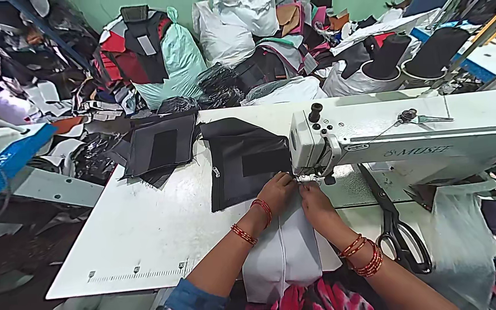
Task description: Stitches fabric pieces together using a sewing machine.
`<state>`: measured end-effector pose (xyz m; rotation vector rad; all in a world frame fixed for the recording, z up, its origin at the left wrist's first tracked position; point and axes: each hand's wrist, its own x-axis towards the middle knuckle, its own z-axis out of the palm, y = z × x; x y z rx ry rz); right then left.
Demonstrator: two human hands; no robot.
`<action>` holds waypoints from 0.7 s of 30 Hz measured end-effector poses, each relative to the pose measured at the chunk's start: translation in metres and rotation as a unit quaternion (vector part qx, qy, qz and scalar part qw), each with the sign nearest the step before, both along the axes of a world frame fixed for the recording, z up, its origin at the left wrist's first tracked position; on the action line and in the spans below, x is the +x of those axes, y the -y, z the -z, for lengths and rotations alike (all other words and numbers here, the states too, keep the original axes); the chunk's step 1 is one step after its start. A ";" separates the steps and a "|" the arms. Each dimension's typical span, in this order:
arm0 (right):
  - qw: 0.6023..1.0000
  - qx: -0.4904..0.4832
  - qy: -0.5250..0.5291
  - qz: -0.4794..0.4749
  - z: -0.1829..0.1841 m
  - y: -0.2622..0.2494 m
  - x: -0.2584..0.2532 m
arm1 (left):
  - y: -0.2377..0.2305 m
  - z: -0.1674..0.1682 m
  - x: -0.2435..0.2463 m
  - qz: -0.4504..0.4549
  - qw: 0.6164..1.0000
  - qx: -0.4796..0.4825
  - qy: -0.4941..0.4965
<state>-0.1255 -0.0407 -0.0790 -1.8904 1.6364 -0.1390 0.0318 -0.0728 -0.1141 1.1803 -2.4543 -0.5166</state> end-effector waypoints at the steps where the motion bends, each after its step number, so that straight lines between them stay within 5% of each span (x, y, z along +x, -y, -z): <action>1: 1.000 0.000 0.002 0.001 -0.001 -0.001 -0.001 | -0.001 -0.003 0.001 0.001 1.000 0.016 0.018; 17: 0.994 -0.076 0.077 -0.021 0.009 -0.011 -0.015 | -0.017 -0.003 0.003 0.046 0.997 0.002 0.067; 21: 0.969 -0.174 0.157 -0.079 -0.027 -0.020 -0.067 | -0.019 -0.003 0.002 0.041 0.995 0.027 0.082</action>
